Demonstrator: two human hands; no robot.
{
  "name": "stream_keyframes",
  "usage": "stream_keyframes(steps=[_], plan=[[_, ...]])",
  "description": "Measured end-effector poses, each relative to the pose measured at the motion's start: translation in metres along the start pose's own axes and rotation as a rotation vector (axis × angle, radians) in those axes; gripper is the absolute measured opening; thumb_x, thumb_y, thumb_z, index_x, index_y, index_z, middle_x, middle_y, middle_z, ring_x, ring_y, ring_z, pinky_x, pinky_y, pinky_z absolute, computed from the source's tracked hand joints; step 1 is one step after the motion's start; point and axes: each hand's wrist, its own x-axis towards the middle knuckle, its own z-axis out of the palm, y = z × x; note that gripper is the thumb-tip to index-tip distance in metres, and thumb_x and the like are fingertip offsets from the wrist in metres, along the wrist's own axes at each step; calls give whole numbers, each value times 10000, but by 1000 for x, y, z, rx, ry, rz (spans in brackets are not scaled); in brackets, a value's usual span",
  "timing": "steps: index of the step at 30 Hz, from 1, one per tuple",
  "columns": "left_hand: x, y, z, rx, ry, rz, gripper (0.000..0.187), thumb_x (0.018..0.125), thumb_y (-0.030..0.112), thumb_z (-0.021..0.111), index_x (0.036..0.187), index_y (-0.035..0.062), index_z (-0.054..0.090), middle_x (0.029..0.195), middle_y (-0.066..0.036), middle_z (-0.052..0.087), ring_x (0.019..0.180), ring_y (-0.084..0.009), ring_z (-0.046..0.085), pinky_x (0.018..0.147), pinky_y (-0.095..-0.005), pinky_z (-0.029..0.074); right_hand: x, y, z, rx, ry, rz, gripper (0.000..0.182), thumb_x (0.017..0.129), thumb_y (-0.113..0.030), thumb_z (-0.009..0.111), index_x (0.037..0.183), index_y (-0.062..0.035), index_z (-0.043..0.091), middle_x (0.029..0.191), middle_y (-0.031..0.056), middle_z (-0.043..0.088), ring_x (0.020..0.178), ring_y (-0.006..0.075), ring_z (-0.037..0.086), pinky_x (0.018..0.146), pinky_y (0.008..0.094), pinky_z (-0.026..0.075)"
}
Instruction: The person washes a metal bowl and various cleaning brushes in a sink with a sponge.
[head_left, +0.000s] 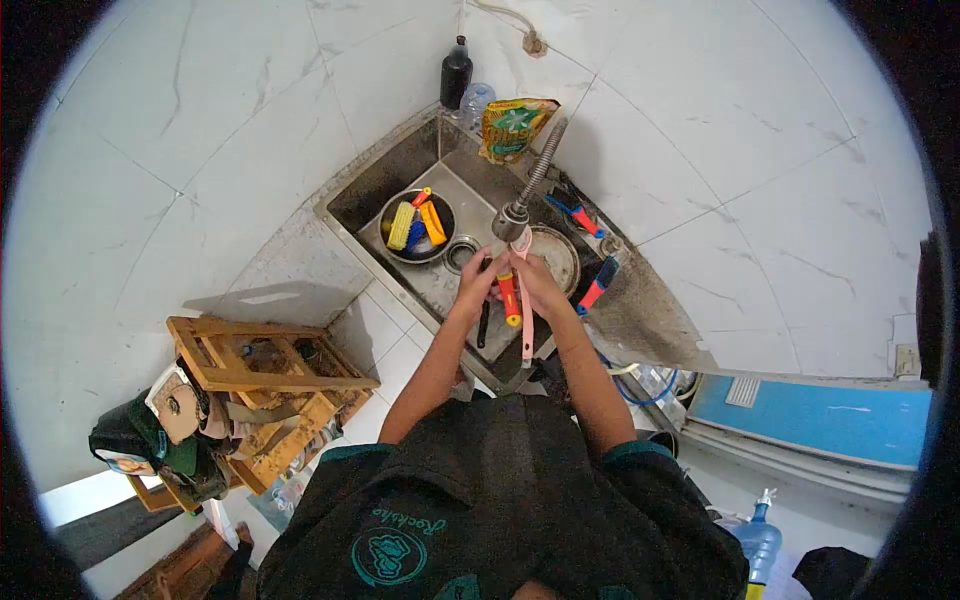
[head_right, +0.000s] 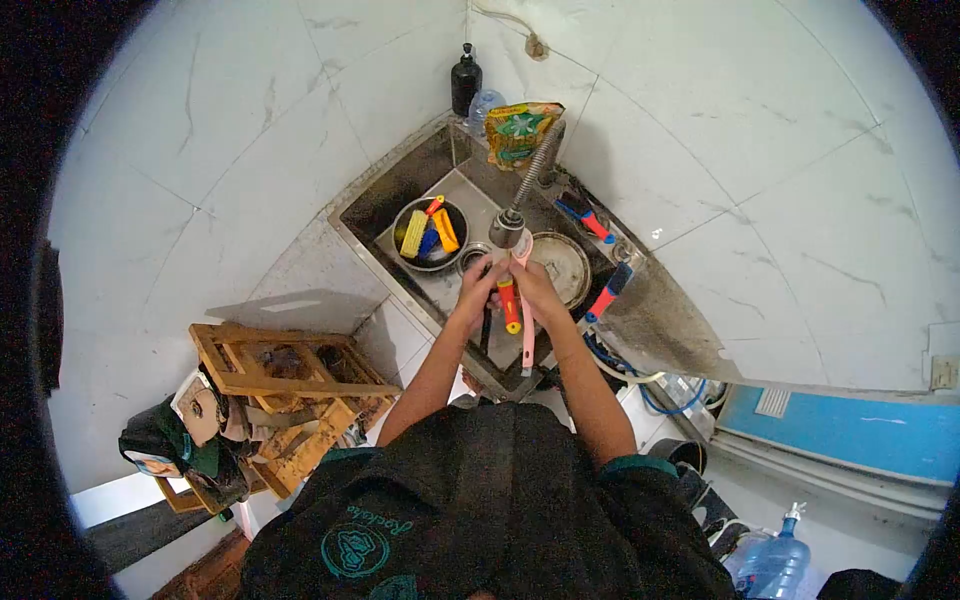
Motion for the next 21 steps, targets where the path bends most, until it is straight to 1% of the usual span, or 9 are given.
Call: stream_keyframes(steps=[4,7,10,13,14,17,18,20,21], plan=[[8,7,-3,39,116,-8,315,895,263,628,1113,40,587,652,36,547,501,-41,480,425,-203,351,-11,-9,10,30,5,-67,247,932,-178,575,1092,9,552,875,103,653,620,162,631,568,285,537],[19,-3,6,15,145,126,236,918,254,586,995,35,627,654,25,565,495,-52,488,443,-202,370,-3,0,1,-158,83,-136,260,906,-146,616,1111,3,556,821,90,657,593,134,608,538,260,507],[19,6,15,2,294,-28,244,935,273,552,910,44,634,659,15,577,490,-67,494,440,-206,376,1,2,0,-282,125,-186,260,904,-151,615,1110,-2,561,759,74,652,559,108,578,503,242,474],[7,23,11,-15,194,-31,250,942,266,522,869,49,620,651,4,567,495,-82,502,442,-223,386,-22,-12,12,-284,98,-101,248,896,-158,620,1081,-2,567,732,70,645,531,101,561,477,236,456],[4,26,15,-21,161,-6,273,947,297,525,860,53,614,643,-1,556,504,-94,513,444,-249,407,-19,-6,7,-336,135,-111,187,887,-152,620,1002,-5,613,705,54,644,523,102,567,476,253,453],[23,-12,4,199,33,122,390,963,402,483,822,58,599,671,-14,570,530,-115,538,463,-270,427,-6,9,3,-360,271,-205,261,886,-172,624,1092,-14,617,704,40,641,533,93,563,484,248,448],[18,-5,5,71,41,-124,497,972,515,386,889,67,585,709,-22,577,564,-128,547,487,-271,437,-7,12,7,-367,230,-217,260,878,-168,627,1086,-13,613,704,40,632,530,88,551,474,242,435],[29,-5,5,-77,97,-120,546,961,568,340,959,72,569,714,-30,571,561,-136,546,486,-273,437,-16,18,13,-381,154,-245,259,862,-159,634,1073,-11,605,703,41,616,523,79,529,454,229,408],[39,-11,2,-154,124,-119,576,955,595,317,995,75,561,717,-35,569,560,-140,545,485,-274,438,-15,19,12,-441,181,-285,296,845,-158,643,1099,-12,606,713,49,627,555,101,550,503,254,434]])
